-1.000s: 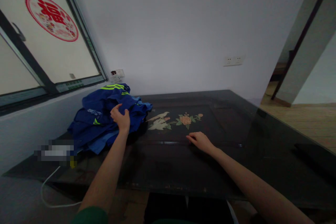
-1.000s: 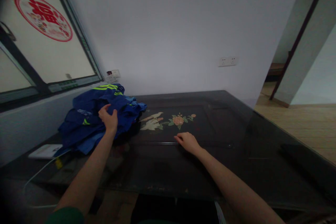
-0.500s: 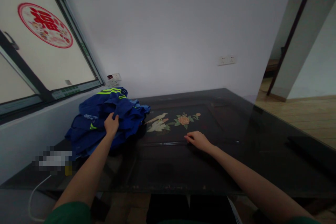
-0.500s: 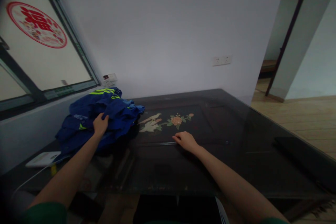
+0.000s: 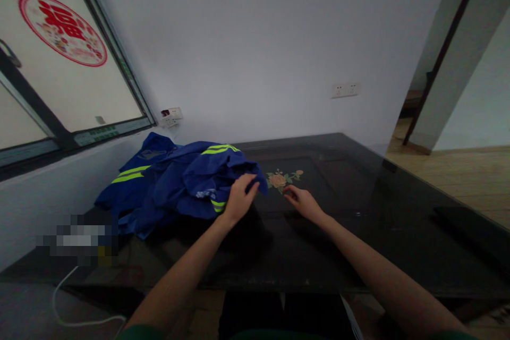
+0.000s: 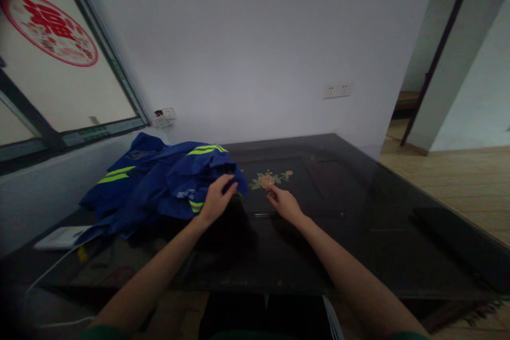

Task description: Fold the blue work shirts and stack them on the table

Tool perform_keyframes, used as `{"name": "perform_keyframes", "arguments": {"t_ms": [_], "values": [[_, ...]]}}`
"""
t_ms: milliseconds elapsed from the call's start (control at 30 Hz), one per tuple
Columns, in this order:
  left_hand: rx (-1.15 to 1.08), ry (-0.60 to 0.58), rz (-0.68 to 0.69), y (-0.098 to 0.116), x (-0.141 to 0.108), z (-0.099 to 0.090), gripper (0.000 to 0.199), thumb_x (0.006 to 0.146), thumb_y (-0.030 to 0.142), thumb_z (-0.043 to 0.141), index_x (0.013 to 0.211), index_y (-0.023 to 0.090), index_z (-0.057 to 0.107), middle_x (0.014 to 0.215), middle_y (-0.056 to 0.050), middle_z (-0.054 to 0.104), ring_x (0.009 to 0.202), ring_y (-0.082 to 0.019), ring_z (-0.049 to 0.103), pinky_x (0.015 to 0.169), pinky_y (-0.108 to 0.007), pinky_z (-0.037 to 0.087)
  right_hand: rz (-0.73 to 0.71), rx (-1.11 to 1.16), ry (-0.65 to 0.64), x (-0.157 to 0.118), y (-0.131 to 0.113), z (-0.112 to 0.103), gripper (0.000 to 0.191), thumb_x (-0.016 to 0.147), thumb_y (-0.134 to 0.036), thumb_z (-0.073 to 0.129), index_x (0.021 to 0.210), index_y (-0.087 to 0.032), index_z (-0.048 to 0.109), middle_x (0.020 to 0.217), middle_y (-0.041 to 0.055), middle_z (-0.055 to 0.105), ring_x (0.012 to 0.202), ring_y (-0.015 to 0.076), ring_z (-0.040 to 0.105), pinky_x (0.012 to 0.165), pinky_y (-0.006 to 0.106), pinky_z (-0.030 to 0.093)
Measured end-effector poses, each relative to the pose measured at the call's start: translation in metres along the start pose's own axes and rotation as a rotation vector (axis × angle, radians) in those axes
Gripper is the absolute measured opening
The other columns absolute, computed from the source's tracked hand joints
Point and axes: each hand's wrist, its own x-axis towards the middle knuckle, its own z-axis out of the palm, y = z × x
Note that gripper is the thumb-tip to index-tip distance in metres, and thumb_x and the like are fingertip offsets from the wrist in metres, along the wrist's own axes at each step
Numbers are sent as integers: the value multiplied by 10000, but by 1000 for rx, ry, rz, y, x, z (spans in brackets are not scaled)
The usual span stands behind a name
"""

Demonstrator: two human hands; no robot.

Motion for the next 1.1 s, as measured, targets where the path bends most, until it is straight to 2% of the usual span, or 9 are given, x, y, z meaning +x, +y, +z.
{"name": "perform_keyframes", "arguments": {"t_ms": [167, 267, 367, 433, 533, 633, 733, 900, 1100], "values": [[-227, -480, 41, 73, -65, 48, 303, 901, 228, 525, 1180, 176, 631, 1178, -108, 664, 1125, -224, 596, 1022, -360, 443, 62, 109, 264, 10, 23, -24, 287, 843, -280, 491, 1084, -174, 606, 812, 37, 640, 645, 146, 573, 653, 253, 432], [-296, -780, 158, 106, -86, 38, 516, 882, 267, 583, 1381, 184, 481, 1355, -118, 561, 1243, -231, 527, 1066, -357, 412, 108, 131, 267, 13, 30, -38, 254, 805, -254, 487, 992, -161, 631, 770, 36, 640, 605, 142, 559, 640, 262, 442], [-335, -805, 183, 110, -81, 3, 525, 910, 318, 554, 1416, 245, 437, 1418, -68, 510, 1288, -207, 487, 1095, -344, 377, 119, 192, 245, 9, 23, -56, 229, 772, -250, 497, 917, -150, 643, 772, 55, 655, 618, 151, 573, 618, 268, 453], [-303, -669, 127, 87, -69, -24, 400, 941, 330, 490, 1333, 263, 530, 1339, -45, 582, 1222, -190, 540, 1065, -326, 401, 99, 259, 254, 0, 9, -70, 240, 778, -282, 504, 926, -155, 643, 791, 64, 665, 649, 164, 589, 593, 266, 458], [-129, -418, -37, 18, -53, -57, 351, 932, 357, 469, 1230, 230, 604, 1198, -59, 659, 1100, -200, 609, 1003, -326, 450, 10, 301, 241, -31, -29, -84, 244, 814, -332, 517, 947, -176, 649, 843, 71, 677, 734, 184, 615, 615, 269, 475], [104, -452, -158, -61, -49, -77, 359, 858, 323, 539, 1185, 206, 627, 1224, -79, 647, 1145, -236, 588, 1041, -368, 421, -145, 224, 92, -74, -80, -79, 217, 881, -334, 505, 965, -217, 666, 939, 72, 685, 853, 199, 628, 724, 296, 497], [383, -514, -220, -115, -51, -83, 436, 801, 304, 609, 1229, 222, 613, 1359, -104, 555, 1277, -277, 484, 1098, -431, 346, -361, 100, -138, -108, -125, -47, 213, 909, -277, 507, 1047, -253, 667, 1051, 73, 680, 974, 204, 621, 840, 321, 500], [739, -454, -306, -139, -46, -83, 570, 824, 376, 620, 1375, 379, 471, 1526, -82, 346, 1396, -381, 283, 1055, -632, 275, -503, -137, -320, -120, -161, 29, 480, 872, -157, 554, 1342, -249, 521, 1445, 121, 464, 1266, 278, 493, 1002, 391, 462], [802, -653, -411, -134, -43, -90, 575, 909, 379, 459, 1464, 313, 328, 1296, -161, 537, 1092, -318, 602, 890, -442, 474, -291, -340, -377, -116, -150, 53, 523, 893, -44, 425, 1408, -138, 452, 1404, 173, 499, 1219, 285, 544, 948, 401, 501]]}}
